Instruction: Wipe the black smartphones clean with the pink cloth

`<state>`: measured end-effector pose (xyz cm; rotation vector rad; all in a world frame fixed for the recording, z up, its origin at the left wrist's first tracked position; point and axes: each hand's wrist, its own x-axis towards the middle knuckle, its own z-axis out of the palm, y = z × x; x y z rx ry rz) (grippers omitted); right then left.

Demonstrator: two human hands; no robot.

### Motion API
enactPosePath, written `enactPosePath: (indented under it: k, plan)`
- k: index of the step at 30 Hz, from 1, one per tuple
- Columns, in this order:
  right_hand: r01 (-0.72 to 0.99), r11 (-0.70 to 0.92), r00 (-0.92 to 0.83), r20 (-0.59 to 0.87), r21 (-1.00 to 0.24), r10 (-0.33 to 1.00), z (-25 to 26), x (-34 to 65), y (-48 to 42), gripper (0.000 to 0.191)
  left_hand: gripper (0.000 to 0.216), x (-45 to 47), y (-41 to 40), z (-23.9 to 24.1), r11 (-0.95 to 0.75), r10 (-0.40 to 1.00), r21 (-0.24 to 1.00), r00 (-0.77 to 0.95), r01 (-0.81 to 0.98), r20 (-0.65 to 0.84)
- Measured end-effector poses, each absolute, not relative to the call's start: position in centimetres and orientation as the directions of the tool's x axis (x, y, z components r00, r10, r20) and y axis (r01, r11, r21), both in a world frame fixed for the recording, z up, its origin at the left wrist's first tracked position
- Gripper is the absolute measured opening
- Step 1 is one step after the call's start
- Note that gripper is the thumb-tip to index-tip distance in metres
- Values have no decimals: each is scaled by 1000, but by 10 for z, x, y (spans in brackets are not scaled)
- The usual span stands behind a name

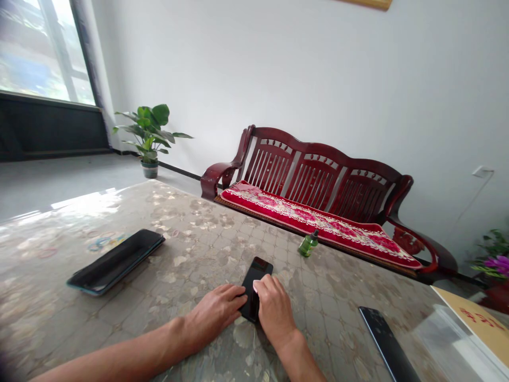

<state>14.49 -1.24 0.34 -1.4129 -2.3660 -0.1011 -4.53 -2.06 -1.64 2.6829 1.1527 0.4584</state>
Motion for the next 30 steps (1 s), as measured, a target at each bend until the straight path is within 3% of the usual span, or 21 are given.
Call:
enactPosePath:
  k: [6, 13, 21, 30]
  plan:
    - [896, 417, -331, 398, -152, 856, 3, 143, 9, 30, 15, -45, -21, -15, -710, 704, 247, 666, 659, 246]
    - [810, 556, -474, 350, -187, 808, 4, 141, -19, 36, 11, -40, -22, -20, -681, 732, 259, 635, 685, 247]
    - [869, 452, -349, 401, -199, 847, 6, 130, 14, 31, 11, -42, -23, -21, -718, 695, 230, 672, 656, 254]
    - [815, 556, -469, 379, -161, 798, 3, 133, -5, 33, 9, -39, -20, -28, -726, 686, 237, 656, 645, 314]
